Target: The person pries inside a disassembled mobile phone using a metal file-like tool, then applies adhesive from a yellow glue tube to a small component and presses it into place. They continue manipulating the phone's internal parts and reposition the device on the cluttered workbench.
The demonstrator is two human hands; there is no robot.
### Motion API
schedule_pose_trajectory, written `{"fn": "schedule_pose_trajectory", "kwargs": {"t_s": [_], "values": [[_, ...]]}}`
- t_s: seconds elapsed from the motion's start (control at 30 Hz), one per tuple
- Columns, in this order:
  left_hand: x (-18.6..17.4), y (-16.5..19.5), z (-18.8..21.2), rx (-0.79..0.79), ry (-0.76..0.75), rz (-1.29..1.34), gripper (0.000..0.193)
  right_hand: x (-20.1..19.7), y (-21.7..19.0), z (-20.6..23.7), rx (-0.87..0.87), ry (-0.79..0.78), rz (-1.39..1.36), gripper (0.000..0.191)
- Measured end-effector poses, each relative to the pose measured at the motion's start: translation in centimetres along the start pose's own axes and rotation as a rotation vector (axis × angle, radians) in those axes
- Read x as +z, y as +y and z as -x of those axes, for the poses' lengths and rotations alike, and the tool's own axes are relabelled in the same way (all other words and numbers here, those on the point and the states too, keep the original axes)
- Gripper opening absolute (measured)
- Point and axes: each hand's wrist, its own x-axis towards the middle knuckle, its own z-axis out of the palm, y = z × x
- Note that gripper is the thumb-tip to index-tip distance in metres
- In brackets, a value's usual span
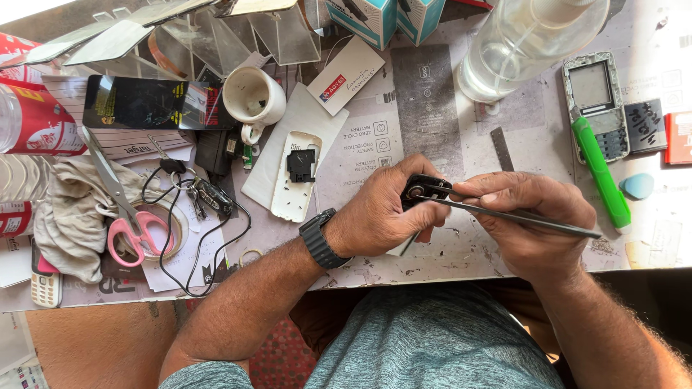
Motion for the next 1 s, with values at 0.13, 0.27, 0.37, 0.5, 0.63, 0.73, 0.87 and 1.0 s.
{"fn": "schedule_pose_trajectory", "kwargs": {"t_s": [0.13,0.27,0.37,0.5,0.63,0.73,0.87,1.0], "values": [[0.1,-0.2,-0.1,-0.009,-0.018,0.043,0.02,-0.2,0.3,0.2,0.07,0.006,-0.105,0.017],[0.1,-0.4,-0.1,-0.036,-0.021,0.028,0.018,-0.6,0.8,0.4,0.117,0.013,-0.211,0.017],[0.1,-0.4,-0.1,-0.05,-0.028,0.023,0.017,-0.6,1.4,0.3,0.137,0.021,-0.317,0.016],[0.1,-0.3,-0.2,-0.089,-0.041,0.01,0.017,-0.7,1.9,0.4,0.155,0.023,-0.438,0.013],[0.0,-0.3,-0.2,-0.079,-0.05,0.0,0.018,-0.8,2.0,0.5,0.185,0.029,-0.462,0.015],[-0.1,-0.2,-0.3,-0.099,-0.058,0.001,0.018,-0.9,2.0,0.4,0.212,0.032,-0.486,0.014],[0.0,-0.2,-0.2,-0.112,-0.065,0.021,0.019,-0.9,2.1,0.3,0.227,0.025,-0.531,0.014],[-0.1,-0.2,-0.3,-0.12,-0.074,0.025,0.019,-1.0,2.3,0.1,0.236,0.023,-0.559,0.014]]}}
